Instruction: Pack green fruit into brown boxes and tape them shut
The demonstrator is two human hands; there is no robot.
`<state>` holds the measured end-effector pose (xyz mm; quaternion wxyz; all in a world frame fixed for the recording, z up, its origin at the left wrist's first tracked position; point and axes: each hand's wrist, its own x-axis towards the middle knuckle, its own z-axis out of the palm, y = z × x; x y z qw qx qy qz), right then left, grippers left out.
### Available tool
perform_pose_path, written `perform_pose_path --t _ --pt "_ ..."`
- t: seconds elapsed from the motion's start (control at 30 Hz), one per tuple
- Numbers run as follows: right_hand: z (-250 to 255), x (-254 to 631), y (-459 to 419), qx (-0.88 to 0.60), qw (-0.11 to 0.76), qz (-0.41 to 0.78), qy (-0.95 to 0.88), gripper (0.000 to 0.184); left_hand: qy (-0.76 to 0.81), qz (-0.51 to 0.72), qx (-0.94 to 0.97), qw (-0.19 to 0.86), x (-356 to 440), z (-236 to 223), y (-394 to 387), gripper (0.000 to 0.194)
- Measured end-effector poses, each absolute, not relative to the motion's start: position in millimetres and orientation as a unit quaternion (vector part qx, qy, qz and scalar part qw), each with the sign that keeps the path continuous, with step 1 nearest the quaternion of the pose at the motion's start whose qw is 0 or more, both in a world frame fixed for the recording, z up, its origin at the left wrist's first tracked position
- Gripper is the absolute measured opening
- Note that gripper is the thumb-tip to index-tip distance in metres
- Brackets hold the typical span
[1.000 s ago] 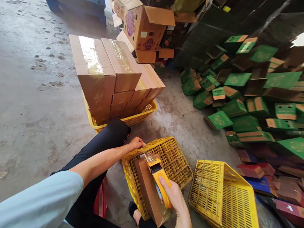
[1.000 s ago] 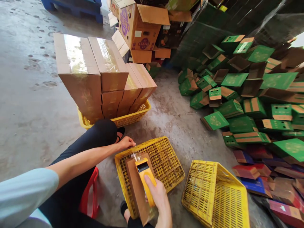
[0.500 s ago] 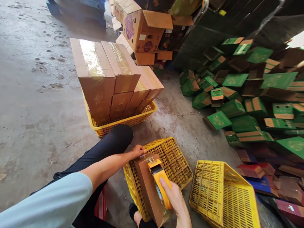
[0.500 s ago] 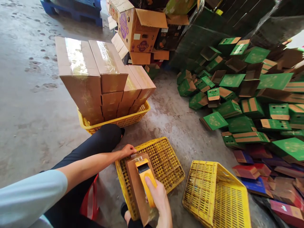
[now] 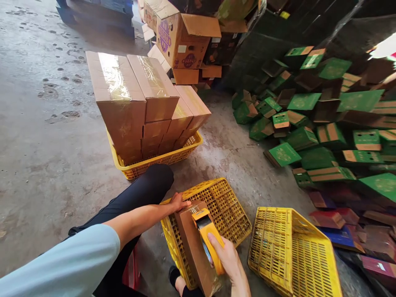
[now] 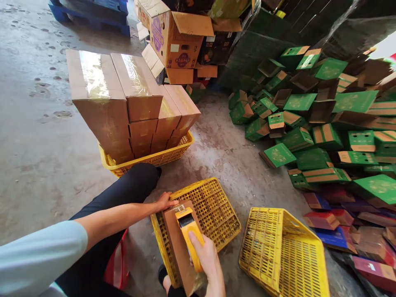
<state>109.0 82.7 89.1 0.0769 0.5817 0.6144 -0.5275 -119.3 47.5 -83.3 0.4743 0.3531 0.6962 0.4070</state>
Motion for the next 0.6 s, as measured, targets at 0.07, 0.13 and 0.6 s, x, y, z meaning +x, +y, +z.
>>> perform_pose_path --t 0.07,0.13,0.6 --pt "91 110 82 0.578 0.079 -0.529 0.616 0.052 0.708 0.395 0.347 0.471 -120 -82 48 0.049" --pt "96 110 80 0.577 0.078 -0.528 0.619 0.050 0.711 0.389 0.348 0.472 -118 -78 48 0.050" --pt "108 108 77 0.563 0.060 -0.537 0.626 0.038 0.454 0.362 0.638 0.506 -125 -37 13 0.093"
